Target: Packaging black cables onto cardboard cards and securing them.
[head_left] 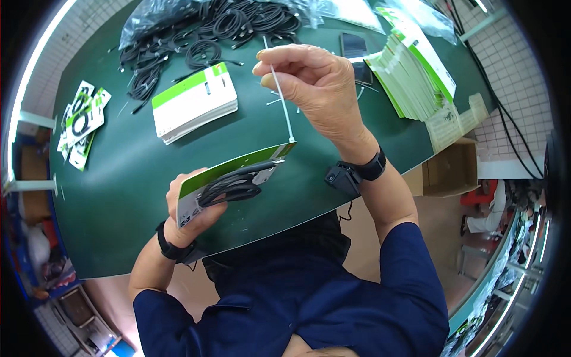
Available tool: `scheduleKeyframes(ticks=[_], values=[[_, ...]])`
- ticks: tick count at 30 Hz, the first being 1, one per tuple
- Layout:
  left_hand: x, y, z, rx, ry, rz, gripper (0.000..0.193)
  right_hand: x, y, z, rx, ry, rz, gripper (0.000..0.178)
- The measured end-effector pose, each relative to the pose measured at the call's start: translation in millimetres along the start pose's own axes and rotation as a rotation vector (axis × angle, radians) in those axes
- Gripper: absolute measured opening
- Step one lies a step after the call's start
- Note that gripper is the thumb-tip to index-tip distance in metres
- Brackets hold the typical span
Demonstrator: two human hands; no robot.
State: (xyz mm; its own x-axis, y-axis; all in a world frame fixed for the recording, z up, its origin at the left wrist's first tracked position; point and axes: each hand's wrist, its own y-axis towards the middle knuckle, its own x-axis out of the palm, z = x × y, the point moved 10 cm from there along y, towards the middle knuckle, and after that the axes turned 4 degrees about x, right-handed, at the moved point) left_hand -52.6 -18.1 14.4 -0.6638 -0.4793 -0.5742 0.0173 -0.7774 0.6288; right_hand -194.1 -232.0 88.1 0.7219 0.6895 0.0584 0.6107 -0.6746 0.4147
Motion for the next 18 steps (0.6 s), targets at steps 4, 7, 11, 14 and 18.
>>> scheduleKeyframes(ticks=[4, 7, 11, 14, 18], values=[[-8.0, 34.5, 23.5, 0.166, -0.117, 0.031, 0.033, 14.1, 6.9, 10.2, -0.02, -0.023, -0.01, 0.024], [-13.4, 36.1, 18.7, 0.181, -0.154, 0.061, 0.031, 24.8, 11.0, 16.2, 0.024, -0.03, -0.036, 0.02], [-27.2, 42.8, 19.8, 0.236, -0.137, 0.079, 0.033, 37.0, 15.7, 30.7, 0.142, -0.046, -0.084, 0.014], [-31.2, 47.1, 16.3, 0.281, -0.132, 0.032, 0.036, 48.5, 22.0, 41.4, 0.236, -0.078, -0.126, 0.011], [-27.8, 44.1, 15.2, 0.342, -0.149, -0.077, 0.038, 65.0, 24.4, 52.6, 0.394, -0.119, -0.183, 0.011]])
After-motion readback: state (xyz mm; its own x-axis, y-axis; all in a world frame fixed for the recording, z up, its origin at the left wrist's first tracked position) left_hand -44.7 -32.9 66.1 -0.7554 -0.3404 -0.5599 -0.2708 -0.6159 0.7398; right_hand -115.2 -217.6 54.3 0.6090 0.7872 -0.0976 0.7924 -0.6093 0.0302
